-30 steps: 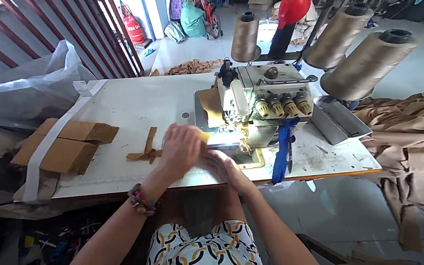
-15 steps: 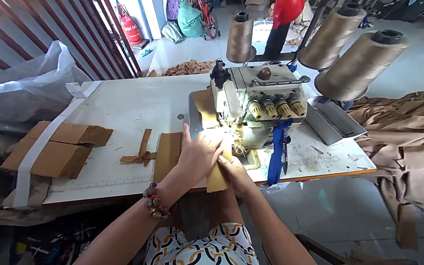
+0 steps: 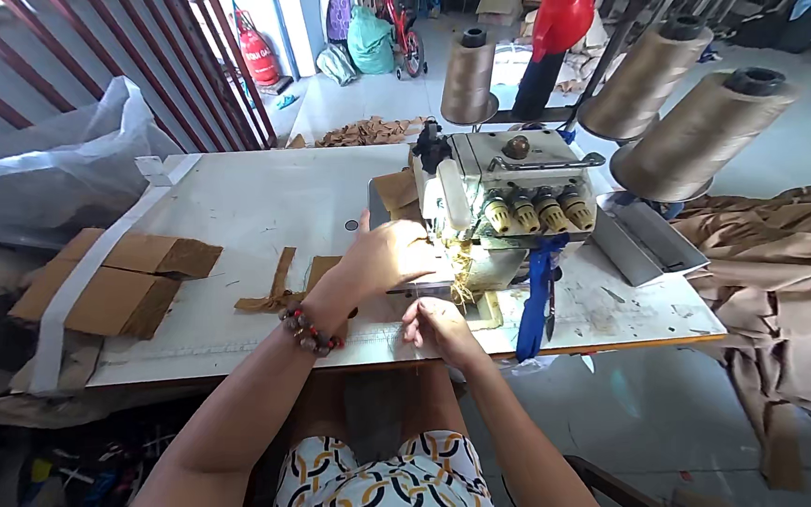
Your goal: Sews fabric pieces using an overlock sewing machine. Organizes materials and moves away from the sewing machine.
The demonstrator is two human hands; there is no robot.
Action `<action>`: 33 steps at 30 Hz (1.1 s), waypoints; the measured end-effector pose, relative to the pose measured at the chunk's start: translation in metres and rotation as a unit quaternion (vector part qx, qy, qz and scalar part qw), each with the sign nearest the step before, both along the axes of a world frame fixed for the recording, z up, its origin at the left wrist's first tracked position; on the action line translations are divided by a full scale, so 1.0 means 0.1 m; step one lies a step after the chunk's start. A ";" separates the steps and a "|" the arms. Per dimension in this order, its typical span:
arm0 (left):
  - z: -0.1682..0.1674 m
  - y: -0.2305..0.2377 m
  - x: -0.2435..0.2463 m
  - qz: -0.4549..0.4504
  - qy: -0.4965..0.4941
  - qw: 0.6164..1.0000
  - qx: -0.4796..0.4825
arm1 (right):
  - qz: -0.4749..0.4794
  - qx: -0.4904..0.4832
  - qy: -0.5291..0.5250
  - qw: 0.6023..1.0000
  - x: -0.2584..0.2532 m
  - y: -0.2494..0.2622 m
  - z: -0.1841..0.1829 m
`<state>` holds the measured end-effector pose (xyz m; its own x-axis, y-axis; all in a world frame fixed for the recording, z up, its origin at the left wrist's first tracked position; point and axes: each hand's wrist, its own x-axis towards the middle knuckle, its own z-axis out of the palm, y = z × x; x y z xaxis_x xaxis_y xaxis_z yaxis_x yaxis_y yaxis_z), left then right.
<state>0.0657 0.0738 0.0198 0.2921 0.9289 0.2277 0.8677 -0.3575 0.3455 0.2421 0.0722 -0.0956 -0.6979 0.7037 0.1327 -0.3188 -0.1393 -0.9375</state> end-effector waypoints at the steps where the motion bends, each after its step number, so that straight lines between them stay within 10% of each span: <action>1: 0.00 0.12 -0.01 0.011 0.001 1.000 -0.016 | -0.003 0.004 0.002 1.000 0.01 0.00 -0.03; 9: -0.11 -0.04 -0.39 0.080 -0.033 0.996 0.037 | -0.045 0.008 0.045 0.998 0.02 -0.03 -0.08; 18: -0.99 -0.36 -1.14 0.189 0.027 0.981 -0.040 | -0.052 0.042 0.021 0.998 -0.05 -0.02 -0.13; 23: -0.78 -0.46 -0.80 0.140 -0.055 0.976 0.160 | -0.055 0.093 -0.039 0.993 -0.05 -0.06 -0.03; 33: -0.53 -0.45 0.17 0.015 0.036 0.984 0.172 | -0.050 -0.106 -0.031 0.993 0.00 -0.30 0.12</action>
